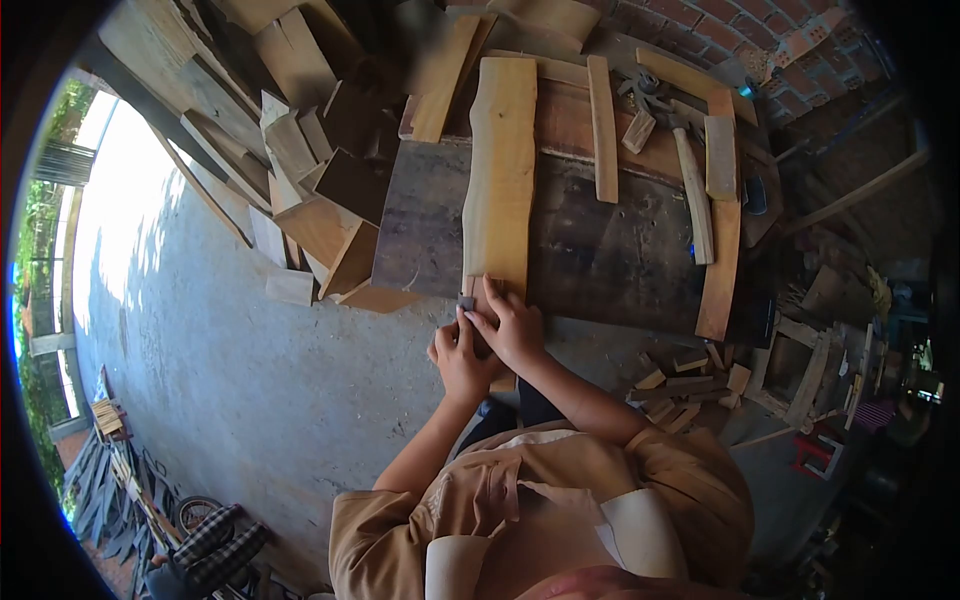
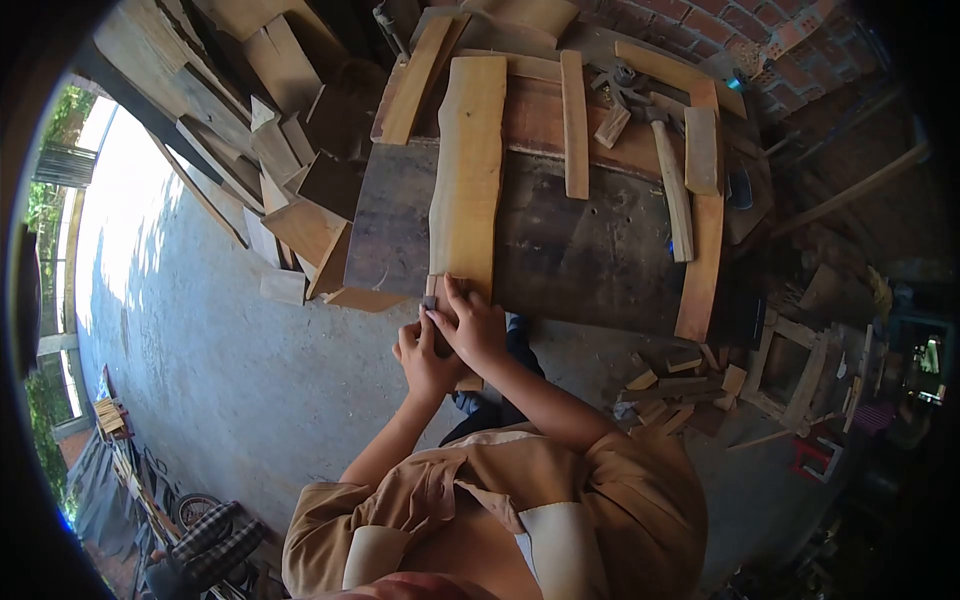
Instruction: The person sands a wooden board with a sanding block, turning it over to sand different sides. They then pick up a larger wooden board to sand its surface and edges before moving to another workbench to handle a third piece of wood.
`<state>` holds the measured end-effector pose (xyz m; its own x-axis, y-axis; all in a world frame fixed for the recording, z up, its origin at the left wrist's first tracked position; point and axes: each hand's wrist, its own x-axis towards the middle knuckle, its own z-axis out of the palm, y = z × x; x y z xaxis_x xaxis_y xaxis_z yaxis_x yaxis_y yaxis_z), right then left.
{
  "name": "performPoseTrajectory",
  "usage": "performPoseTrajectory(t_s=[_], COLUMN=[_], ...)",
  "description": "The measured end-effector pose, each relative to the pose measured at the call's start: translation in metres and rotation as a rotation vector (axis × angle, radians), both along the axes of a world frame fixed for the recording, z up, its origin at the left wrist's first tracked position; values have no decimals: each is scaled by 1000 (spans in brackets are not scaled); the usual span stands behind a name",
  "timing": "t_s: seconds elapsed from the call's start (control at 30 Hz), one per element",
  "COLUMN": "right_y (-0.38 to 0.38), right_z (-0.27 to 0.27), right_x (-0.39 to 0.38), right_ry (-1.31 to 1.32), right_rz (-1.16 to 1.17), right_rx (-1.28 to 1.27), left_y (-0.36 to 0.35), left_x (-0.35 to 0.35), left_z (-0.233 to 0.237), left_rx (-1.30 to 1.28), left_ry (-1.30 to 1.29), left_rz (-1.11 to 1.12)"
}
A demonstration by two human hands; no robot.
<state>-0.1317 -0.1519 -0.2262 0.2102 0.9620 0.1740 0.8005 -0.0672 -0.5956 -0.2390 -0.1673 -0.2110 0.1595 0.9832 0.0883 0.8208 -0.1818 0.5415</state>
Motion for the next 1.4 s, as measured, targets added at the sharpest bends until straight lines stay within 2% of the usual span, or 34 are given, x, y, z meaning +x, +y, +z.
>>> performPoseTrajectory(t_s=[0.1, 0.13, 0.17, 0.27, 0.33, 0.37, 0.4, 0.47, 0.53, 0.63, 0.7, 0.77, 0.9, 1.0, 1.03, 1.1, 1.17, 1.3, 1.4], right_y=[71, 101, 129, 226, 291, 320, 345, 391, 402, 368, 305, 233, 113, 57, 44, 27, 10, 0, 7], right_z=[11, 15, 21, 16, 30, 29, 40, 38, 45, 58, 70, 76, 45, 28, 23, 17, 17, 23, 15], right_x=[31, 44, 57, 95, 124, 134, 144, 158, 164, 155, 134, 108, 68, 54, 52, 51, 59, 93, 127], right_ry=[22, 25, 18, 9, 36, 39, 46, -29, -77, -120, 28, 14, 71, 202, 193, 249, 302, 331, 298], right_rz=[-26, -21, -42, -78, -45, -52, -56, -57, -18, 58, 50, -10, -131, -185, -192, -214, -230, -272, -304], right_rx=[-77, -12, -161, -91, -192, -73, -155, -148, -99, -121, -137, -150, -89, -98, -77, 127, 106, 80, 80], left_y=[70, 97, 126, 221, 289, 320, 350, 389, 403, 359, 300, 239, 134, 84, 72, 61, 47, 42, 49], left_x=[32, 45, 58, 100, 126, 137, 148, 162, 169, 153, 133, 107, 72, 56, 52, 51, 54, 89, 125], left_z=[2, 2, 1, -1, -4, -3, -1, 4, 8, 13, 29, 31, 14, 3, 5, 14, 22, 22, 16], left_rx=[22, 27, 32, 77, 128, 128, 128, 149, 97, 108, 138, 206, 146, 150, 166, 125, -9, -52, 17], left_ry=[-6, -16, -25, -11, -9, -10, 14, 26, 8, -121, -154, -165, -120, -135, -140, -145, -126, -132, -173], left_rz=[0, 5, 13, 36, 25, 14, -1, -14, 1, 42, 63, -4, -101, -138, -158, -191, -255, -263, -256])
